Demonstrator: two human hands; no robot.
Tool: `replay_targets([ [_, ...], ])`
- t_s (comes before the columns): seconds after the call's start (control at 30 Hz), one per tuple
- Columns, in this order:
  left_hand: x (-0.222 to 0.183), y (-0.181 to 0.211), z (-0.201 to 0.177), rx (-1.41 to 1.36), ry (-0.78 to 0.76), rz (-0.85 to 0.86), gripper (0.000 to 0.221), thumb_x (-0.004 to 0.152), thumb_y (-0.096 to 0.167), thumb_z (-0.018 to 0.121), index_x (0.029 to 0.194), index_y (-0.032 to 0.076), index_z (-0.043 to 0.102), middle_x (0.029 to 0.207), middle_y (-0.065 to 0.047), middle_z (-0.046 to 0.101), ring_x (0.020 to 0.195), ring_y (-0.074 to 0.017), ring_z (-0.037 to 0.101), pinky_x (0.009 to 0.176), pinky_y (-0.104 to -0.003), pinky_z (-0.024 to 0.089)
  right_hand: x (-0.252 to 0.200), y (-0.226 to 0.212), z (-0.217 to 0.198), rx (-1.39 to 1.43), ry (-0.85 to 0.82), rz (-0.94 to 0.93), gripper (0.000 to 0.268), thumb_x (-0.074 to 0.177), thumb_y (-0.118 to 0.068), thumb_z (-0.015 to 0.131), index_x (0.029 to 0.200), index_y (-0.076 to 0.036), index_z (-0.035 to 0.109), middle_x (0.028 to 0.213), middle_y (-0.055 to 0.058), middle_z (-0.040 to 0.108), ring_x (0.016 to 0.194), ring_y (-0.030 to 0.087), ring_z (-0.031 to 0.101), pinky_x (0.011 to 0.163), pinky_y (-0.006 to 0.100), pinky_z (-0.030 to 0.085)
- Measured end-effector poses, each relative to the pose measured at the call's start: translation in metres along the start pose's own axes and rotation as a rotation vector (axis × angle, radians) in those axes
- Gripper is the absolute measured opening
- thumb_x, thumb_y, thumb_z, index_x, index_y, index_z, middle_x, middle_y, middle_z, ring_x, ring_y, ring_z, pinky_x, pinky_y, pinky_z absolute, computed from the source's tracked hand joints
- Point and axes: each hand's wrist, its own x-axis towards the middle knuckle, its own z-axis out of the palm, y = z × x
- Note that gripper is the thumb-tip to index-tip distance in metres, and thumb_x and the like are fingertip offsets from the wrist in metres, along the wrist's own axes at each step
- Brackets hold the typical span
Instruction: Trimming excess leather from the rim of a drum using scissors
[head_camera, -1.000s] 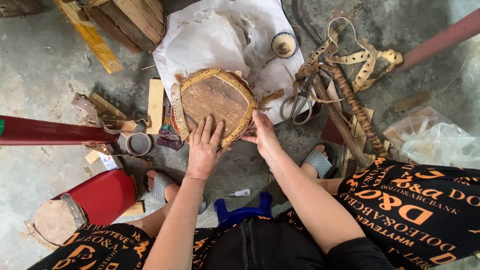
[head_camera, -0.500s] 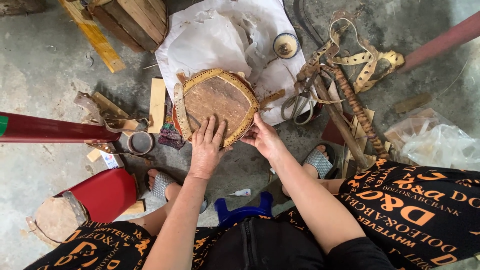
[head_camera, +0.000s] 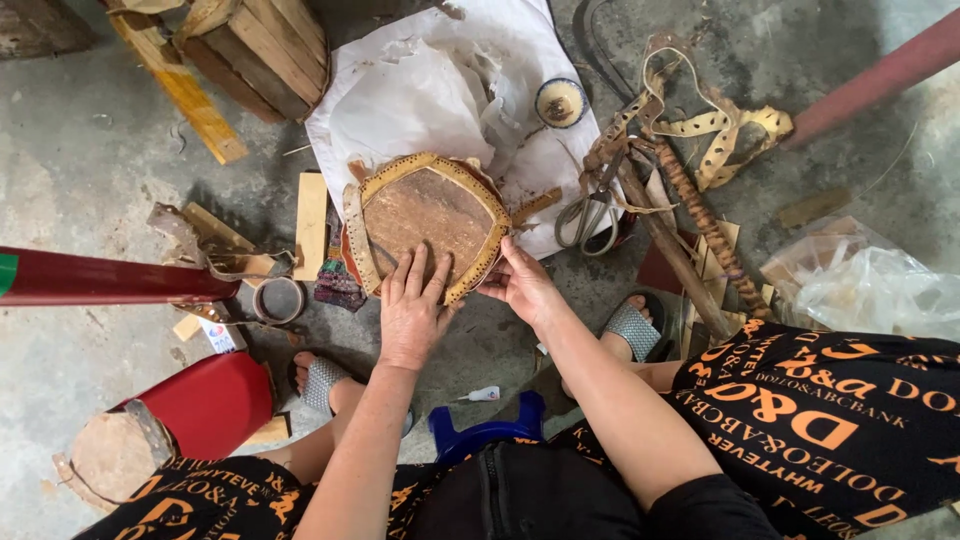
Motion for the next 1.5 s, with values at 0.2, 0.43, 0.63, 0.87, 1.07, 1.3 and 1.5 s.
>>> replay_targets([
  [0.2,-0.001,0.005,-0.001,0.000,-0.010,-0.030,0.071,0.085,0.062,0.067,0.148,0.033,0.054,0.159,-0.008,0.044,0.146,-0.0301,0.039,0.116,-0.048,0.031,0.005,-0.011,-0.015,-0.064,-0.043,0.040,0.061,0.089,-0.071,0.062,0.109,-0.013,0.061,0.090,0.013,0.069,0.084,0.028,0.071,0.082,0.056,0.064],
  [0.43,-0.001,0.004,-0.001,0.011,0.005,-0.021,0.067,0.086,0.062,0.066,0.146,0.034,0.056,0.158,-0.008,0.045,0.145,-0.0308,0.041,0.116,-0.048,0.032,-0.012,-0.039,-0.024,-0.448,-0.190,-0.035,0.077,0.085,-0.026,0.081,0.147,-0.010,0.038,0.111,0.018,0.070,0.103,0.034,0.072,0.086,0.054,0.060],
  [0.63,0.000,0.004,-0.001,0.011,0.012,-0.025,0.068,0.083,0.061,0.068,0.145,0.035,0.057,0.157,-0.007,0.046,0.144,-0.0302,0.042,0.116,-0.048,0.032,0.013,-0.066,-0.040,-0.856,-0.044,-0.256,0.076,0.087,-0.016,0.082,0.152,-0.009,0.043,0.131,0.028,0.055,0.117,0.035,0.063,0.095,0.049,0.056],
  [0.87,0.001,0.005,-0.005,0.000,0.018,-0.015,0.065,0.087,0.060,0.066,0.145,0.034,0.057,0.156,-0.008,0.048,0.144,-0.0308,0.042,0.115,-0.048,0.034,0.025,-0.071,-0.025,-0.985,0.085,-0.511,0.045,0.101,-0.016,0.063,0.146,-0.016,0.056,0.134,0.018,0.063,0.126,0.033,0.061,0.104,0.046,0.050],
  [1.07,0.002,0.006,-0.006,0.015,0.026,-0.020,0.066,0.085,0.060,0.066,0.146,0.037,0.056,0.156,-0.007,0.048,0.144,-0.0302,0.042,0.114,-0.047,0.034,0.003,-0.070,0.023,-0.869,0.067,-0.286,0.054,0.108,-0.036,0.052,0.157,-0.014,0.041,0.156,0.021,0.043,0.144,0.034,0.042,0.118,0.048,0.036],
  [1.3,0.000,0.003,-0.003,-0.005,-0.012,-0.042,0.067,0.085,0.062,0.064,0.148,0.039,0.052,0.160,-0.004,0.043,0.146,-0.0283,0.038,0.116,-0.046,0.030,0.023,-0.071,0.044,-0.775,0.069,-0.440,0.060,0.111,-0.038,0.045,0.158,-0.003,0.032,0.160,0.028,0.033,0.149,0.043,0.029,0.122,0.055,0.026],
  [1.5,-0.001,0.003,-0.001,-0.023,-0.028,-0.048,0.069,0.084,0.062,0.066,0.148,0.039,0.052,0.161,-0.004,0.041,0.147,-0.0283,0.036,0.116,-0.047,0.030,0.030,-0.059,0.047,-0.703,0.092,-0.497,0.052,0.110,-0.032,0.049,0.151,-0.001,0.044,0.154,0.031,0.041,0.145,0.046,0.034,0.121,0.056,0.028],
])
